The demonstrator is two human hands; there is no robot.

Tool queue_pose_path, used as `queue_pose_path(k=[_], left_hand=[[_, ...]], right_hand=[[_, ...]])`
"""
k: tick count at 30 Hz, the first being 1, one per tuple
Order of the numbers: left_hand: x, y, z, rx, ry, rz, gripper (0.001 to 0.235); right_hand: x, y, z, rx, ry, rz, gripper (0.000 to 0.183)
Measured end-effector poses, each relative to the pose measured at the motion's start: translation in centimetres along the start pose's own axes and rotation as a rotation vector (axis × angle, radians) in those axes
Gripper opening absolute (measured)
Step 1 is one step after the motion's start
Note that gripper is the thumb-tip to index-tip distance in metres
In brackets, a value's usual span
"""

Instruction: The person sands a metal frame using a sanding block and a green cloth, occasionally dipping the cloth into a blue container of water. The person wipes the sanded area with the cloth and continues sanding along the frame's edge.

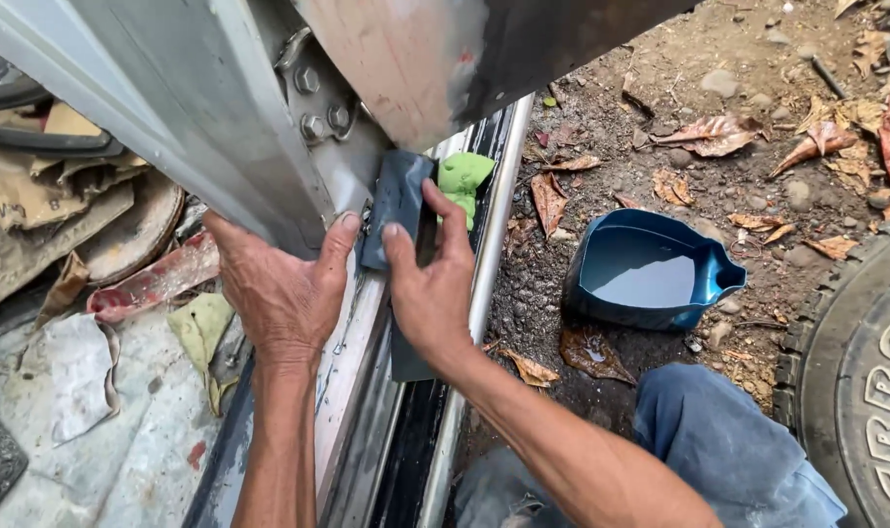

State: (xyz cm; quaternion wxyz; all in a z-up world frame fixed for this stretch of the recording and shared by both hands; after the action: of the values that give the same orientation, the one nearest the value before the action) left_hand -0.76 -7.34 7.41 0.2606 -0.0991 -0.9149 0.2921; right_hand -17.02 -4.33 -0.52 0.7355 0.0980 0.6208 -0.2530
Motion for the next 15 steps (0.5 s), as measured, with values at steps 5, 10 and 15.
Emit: queue_pose_path(k=[5,10,15], left_hand=[[0.4,-0.4,-0.3,0.007,0.041,0.010,0.083],[-0.2,0.1,-0.1,0.004,0.004,-0.017,0.088],[-0.3,0.0,0.0,-0.035,-0.003,-0.052,0.086]], right_hand=[[0.4,4.8,0.6,-0.132,-0.229,0.064,0.058],[0.1,1.2,-0.1,-0.004,-0.133,-0.052,0.053],[1.1,5.8,0.4,-0.106,-0.252,0.084,0.056]])
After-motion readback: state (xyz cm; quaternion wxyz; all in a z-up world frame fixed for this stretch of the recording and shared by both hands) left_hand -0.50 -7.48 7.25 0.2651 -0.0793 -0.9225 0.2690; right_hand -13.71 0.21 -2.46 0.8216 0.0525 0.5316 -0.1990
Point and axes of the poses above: each hand's wrist, its own y-axis away from the middle knuckle, its own z-axis out of the palm, x = y × z, the point moved 10 cm from there along -y, towards the middle knuckle, and after that the axes turned 1 degree about z, right-handed, at the moved point
